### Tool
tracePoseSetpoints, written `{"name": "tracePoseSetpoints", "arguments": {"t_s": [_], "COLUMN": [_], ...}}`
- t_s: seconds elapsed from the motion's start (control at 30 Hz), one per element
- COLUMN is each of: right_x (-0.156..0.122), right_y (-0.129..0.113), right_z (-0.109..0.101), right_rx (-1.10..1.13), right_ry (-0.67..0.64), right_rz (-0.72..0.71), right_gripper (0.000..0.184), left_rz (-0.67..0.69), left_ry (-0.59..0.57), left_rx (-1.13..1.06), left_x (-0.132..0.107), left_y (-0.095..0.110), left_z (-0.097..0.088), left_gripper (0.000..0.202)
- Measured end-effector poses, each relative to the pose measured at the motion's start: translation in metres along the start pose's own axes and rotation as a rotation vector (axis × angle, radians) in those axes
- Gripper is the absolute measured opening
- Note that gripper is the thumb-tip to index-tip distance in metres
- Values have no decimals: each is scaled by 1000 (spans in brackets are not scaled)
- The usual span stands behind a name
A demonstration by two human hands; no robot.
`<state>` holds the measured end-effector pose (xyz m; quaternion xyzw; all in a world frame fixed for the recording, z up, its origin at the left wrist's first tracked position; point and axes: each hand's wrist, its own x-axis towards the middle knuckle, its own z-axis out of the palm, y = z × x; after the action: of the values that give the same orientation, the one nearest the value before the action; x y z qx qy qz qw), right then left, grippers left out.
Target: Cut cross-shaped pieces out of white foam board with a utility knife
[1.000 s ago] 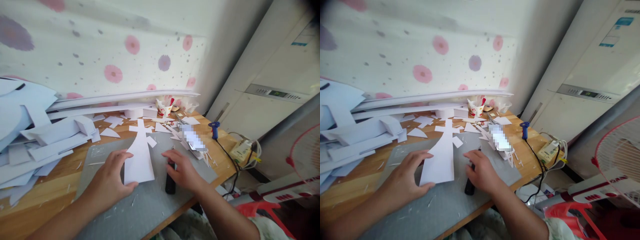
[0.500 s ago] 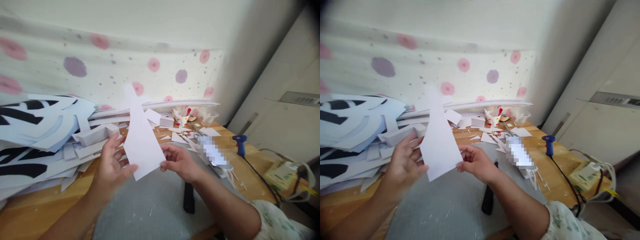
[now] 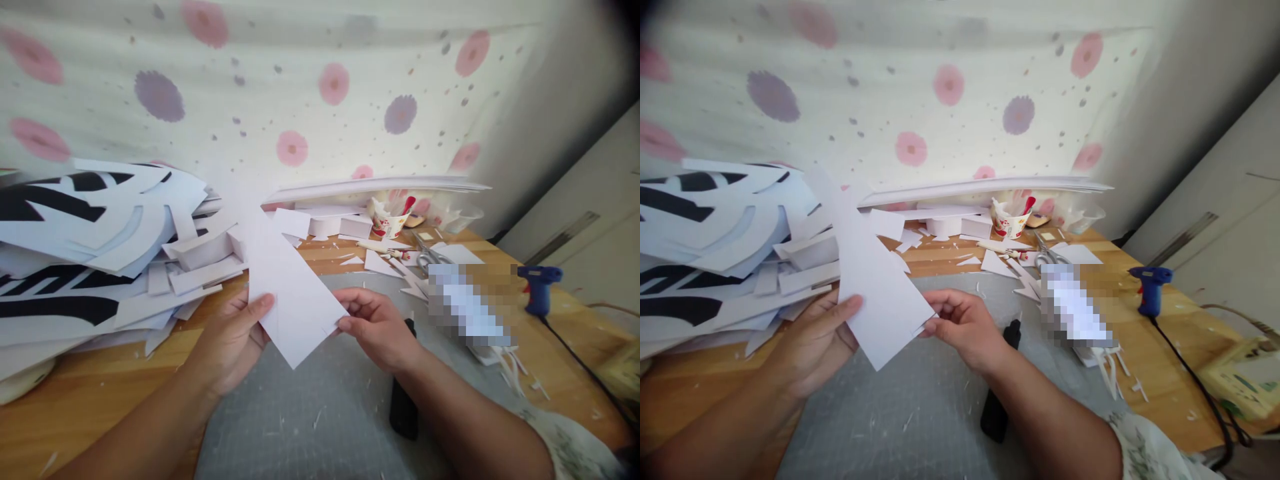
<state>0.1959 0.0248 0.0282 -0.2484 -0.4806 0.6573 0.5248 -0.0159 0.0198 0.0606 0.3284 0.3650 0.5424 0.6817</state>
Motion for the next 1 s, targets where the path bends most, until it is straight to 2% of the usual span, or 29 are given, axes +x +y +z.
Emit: {"name": "tracePoseSetpoints", "arguments": {"t_s": [0.17, 0.37, 0.53, 0.67, 0.73, 0.8, 0.9, 1.0], "right_x": [1, 0, -2, -4, -4, -5, -4, -4], "right_y": [2, 0, -9, -16, -18, -16, -8, 1], "right_z": [4, -1, -8, -8, -8, -7, -4, 2], "right_rx": [38, -111, -437, -657, -709, -661, -388, -155], "right_ry": [58, -12, -154, -361, -414, -343, -195, -167], "right_rz": [15, -8, -196, -210, -191, -145, -21, 68], "right_gripper": [25, 29, 2, 12, 12, 21, 37, 40], "left_rz": [13, 60, 100, 131, 141, 135, 114, 97], "left_ry": [-22, 0, 44, 86, 93, 79, 32, 10], "left_rx": [-17, -57, -33, -16, -1, 23, 51, 61], "left_x": [-2, -3, -2, -3, -4, -5, -8, -10], "left_y": [-1, 1, 0, -2, -3, -5, -9, -14], "left_z": [0, 0, 3, 5, 6, 6, 8, 11], "left_gripper": [23, 25, 25, 27, 28, 30, 32, 31]}}
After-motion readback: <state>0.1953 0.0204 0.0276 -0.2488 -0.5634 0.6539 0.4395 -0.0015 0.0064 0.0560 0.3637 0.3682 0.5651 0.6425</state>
